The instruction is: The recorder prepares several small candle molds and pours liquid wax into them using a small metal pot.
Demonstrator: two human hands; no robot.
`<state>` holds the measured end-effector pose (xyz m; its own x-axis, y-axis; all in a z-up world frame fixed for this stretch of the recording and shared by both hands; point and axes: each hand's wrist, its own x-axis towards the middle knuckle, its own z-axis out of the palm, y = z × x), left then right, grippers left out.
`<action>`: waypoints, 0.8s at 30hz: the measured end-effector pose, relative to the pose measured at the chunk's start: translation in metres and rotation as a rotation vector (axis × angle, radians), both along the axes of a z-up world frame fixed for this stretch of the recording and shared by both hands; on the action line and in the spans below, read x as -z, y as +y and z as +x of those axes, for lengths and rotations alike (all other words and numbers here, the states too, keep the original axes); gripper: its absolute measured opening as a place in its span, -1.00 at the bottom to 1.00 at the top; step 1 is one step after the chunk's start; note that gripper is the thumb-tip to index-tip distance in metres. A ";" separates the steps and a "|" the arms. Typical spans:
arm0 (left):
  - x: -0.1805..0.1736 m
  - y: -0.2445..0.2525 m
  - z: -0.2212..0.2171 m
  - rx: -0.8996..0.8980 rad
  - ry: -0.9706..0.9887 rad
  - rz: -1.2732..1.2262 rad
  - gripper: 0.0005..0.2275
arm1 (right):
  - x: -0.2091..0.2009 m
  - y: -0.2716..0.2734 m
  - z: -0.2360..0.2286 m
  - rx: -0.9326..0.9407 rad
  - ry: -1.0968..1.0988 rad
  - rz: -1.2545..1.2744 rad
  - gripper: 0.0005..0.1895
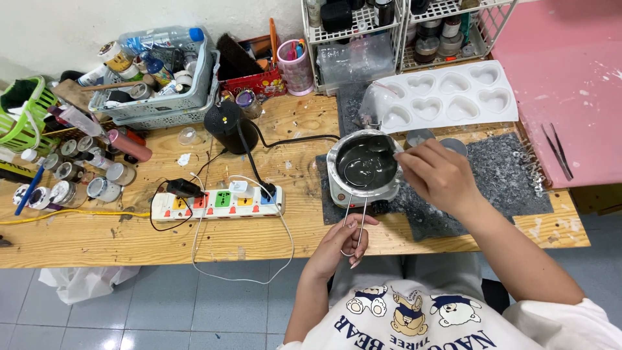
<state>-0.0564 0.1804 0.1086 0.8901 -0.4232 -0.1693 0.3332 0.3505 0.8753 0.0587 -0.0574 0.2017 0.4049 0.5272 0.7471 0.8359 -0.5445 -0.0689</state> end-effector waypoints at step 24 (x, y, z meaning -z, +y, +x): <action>0.001 -0.023 0.000 0.013 0.045 -0.044 -0.67 | 0.175 -0.241 0.049 1.141 0.340 0.256 -0.61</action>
